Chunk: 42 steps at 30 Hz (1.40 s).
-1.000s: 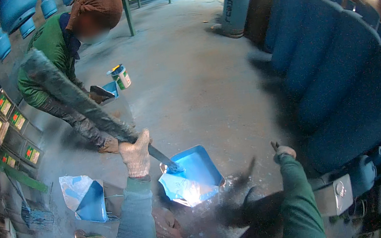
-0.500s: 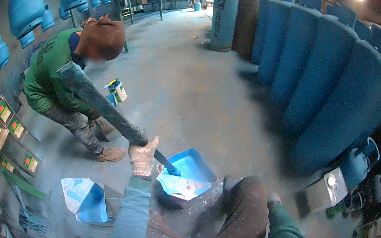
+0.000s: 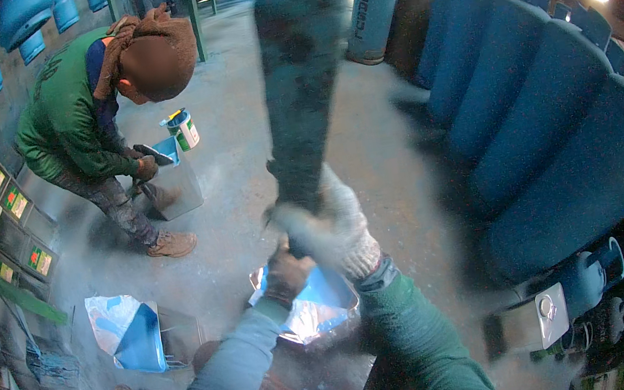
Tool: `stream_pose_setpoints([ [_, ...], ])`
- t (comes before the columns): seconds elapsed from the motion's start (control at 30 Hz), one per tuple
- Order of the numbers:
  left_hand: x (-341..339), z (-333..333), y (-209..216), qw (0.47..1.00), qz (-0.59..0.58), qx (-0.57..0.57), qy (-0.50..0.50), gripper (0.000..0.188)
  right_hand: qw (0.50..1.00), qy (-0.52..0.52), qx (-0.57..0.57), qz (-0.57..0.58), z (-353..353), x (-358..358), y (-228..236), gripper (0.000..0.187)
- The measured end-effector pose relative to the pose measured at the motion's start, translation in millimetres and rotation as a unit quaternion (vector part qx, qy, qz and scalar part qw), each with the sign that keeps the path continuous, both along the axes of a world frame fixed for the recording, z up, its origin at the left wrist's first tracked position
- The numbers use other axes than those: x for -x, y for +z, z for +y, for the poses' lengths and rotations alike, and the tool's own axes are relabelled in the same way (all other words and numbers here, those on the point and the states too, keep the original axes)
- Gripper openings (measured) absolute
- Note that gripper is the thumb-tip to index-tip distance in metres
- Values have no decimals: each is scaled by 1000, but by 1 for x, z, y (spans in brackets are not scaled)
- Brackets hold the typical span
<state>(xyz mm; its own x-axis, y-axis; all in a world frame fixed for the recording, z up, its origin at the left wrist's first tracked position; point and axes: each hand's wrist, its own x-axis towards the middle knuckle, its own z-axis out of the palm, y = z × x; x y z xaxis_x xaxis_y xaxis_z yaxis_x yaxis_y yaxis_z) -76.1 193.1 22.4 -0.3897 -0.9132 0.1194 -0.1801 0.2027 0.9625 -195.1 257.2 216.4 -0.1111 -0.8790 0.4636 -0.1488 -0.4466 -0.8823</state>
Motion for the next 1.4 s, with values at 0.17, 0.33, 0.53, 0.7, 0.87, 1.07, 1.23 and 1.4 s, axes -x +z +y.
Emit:
stream_pose_setpoints([
  [0.17, 27, -8, -6, 998, -50, 28, -14, 42, 987, -54, 76, -128, -25, 9, 6, 34],
  [0.33, 38, -5, 18, 992, -101, 77, -20, 28, 958, -73, 230, -157, -15, 29, 26, 40],
  [0.53, 40, -7, 17, 995, -45, 92, 20, 33, 980, -51, 151, -122, -2, 17, 19, 34],
  [0.7, 44, 2, -4, 997, -71, -4, -17, 44, 991, -78, 24, -109, -26, 12, 8, 34],
  [0.87, 46, -5, -8, 980, -162, -74, -92, 49, 978, -136, 28, -156, -51, 40, -3, 34],
  [1.07, 43, -21, 18, 962, -248, -53, -98, 51, 961, -144, 40, -232, -51, 63, -4, 32],
  [1.23, 52, -22, 24, 983, -172, 28, -64, 49, 972, -110, 73, -193, -21, 55, 14, 34],
  [1.4, 63, -13, 3, 996, -6, 86, -35, 50, 989, -77, 98, -73, -3, 28, 22, 34],
])
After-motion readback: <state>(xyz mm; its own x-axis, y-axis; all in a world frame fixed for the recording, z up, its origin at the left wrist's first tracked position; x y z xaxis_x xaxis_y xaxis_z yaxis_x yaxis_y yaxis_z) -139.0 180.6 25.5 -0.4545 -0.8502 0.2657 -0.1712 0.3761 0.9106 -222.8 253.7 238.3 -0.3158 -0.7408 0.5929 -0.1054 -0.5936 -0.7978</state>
